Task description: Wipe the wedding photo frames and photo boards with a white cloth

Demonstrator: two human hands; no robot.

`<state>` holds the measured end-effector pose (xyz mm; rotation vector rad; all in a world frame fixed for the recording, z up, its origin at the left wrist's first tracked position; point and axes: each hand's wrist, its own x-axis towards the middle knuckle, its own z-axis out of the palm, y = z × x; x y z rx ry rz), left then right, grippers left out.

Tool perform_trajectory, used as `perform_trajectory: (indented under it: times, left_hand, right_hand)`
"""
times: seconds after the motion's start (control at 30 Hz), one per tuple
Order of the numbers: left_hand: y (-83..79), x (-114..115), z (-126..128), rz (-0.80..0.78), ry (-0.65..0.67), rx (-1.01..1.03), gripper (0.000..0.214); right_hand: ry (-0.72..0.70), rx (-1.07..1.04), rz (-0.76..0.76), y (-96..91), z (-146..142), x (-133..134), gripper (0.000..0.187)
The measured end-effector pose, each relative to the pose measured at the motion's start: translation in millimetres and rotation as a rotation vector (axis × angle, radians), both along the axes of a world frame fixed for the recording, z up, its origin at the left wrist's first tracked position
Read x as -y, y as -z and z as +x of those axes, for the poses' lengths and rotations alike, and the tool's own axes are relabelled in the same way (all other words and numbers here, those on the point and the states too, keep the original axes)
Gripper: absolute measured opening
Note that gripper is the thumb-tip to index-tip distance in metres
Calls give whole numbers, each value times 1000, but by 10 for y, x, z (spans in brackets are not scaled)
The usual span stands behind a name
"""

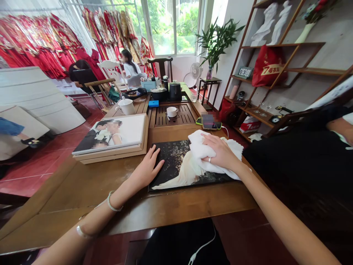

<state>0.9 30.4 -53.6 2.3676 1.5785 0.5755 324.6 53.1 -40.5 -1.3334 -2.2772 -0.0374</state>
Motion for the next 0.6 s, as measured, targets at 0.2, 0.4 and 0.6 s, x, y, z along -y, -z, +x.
perform_trajectory:
  times: [0.2, 0.4, 0.6]
  left_hand:
    - [-43, 16, 10, -30, -9, -21, 57]
    - [-58, 14, 14, -28, -1, -28, 57]
    - [3, -10, -1, -7, 4, 0, 55]
  right_hand:
    - [25, 17, -117, -172, -332, -144, 74]
    - [-150, 101, -158, -207, -569, 274, 63]
    - [-310, 136, -177, -184, -535, 829, 72]
